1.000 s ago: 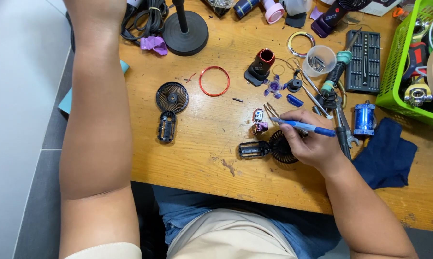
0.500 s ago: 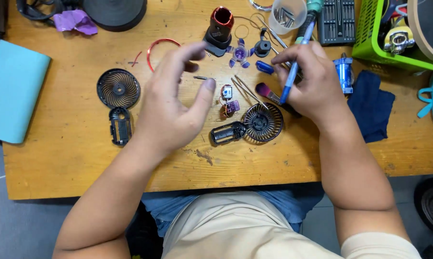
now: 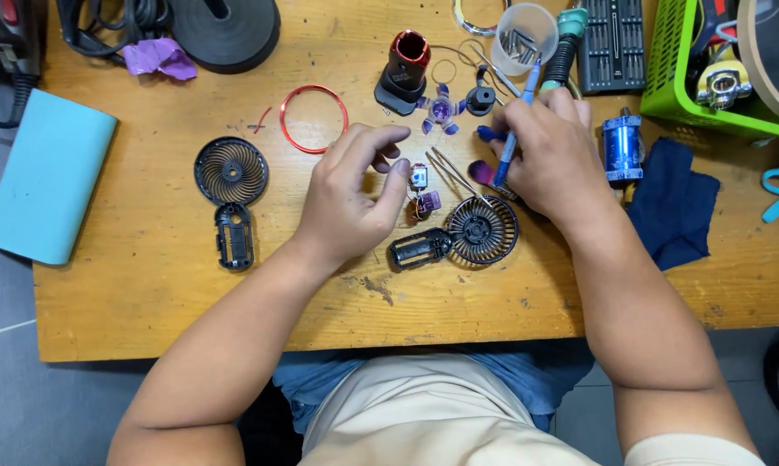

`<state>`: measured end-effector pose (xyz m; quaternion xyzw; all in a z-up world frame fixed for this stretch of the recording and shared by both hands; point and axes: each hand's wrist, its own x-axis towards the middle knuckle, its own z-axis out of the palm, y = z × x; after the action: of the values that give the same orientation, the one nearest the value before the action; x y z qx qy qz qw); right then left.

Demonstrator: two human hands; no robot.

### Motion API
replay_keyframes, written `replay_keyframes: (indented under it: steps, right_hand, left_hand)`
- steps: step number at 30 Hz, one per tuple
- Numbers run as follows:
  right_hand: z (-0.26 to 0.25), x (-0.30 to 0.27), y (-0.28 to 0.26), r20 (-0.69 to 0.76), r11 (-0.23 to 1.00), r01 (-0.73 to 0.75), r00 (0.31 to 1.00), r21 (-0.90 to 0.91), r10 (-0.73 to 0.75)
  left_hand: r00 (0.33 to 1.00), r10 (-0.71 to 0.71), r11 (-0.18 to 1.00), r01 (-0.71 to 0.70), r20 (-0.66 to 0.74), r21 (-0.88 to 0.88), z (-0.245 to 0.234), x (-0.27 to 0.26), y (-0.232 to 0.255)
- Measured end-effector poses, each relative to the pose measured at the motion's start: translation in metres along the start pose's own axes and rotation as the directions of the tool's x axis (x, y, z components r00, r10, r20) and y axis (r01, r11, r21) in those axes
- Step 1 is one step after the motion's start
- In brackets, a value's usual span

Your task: Repairing a small portable fan by inspecting, marking, and wrapping internal components on a workbench.

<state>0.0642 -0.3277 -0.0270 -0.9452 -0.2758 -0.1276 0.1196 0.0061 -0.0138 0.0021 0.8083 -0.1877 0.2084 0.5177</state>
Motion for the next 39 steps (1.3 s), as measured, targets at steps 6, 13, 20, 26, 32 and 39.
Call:
replay_keyframes:
  steps: [6,13,20,26,32,39]
  right_hand:
    - [-0.033,0.002,-0.019,-0.236,0.885,0.119,0.972,0.45,-0.01]
    - [-0.046,-0.011,-0.096,-0.207,0.447,0.115,0.965,0.887,0.163]
    - [-0.047,-0.01,-0.111,-0.266,0.492,0.151,0.949,0.857,0.172]
    - [-0.036,-0.017,-0.085,-0.351,0.43,0.212,0.895,0.878,0.275]
    - [-0.047,-0.01,-0.098,-0.31,0.44,0.201,0.931,0.875,0.191]
    - [-0.052,-0.002,-0.116,-0.189,0.358,0.14,0.977,0.923,0.104]
  left_hand:
    - [0.997,0.045,0.999,-0.044,0.056,-0.013,-0.001,-0.005,0.013]
    - [0.964,0.206,0.977,-0.191,0.17,-0.1,-0.002,-0.012,0.027]
    - [0.985,0.134,0.95,-0.096,0.108,-0.297,0.0,-0.015,0.028]
    - [0.982,-0.155,0.786,0.186,0.104,-0.589,0.007,-0.027,0.02]
    - [0.949,-0.252,0.65,0.311,0.19,-0.694,0.011,-0.033,0.021]
    - [0.907,-0.277,0.534,0.419,0.316,-0.734,0.011,-0.038,0.031]
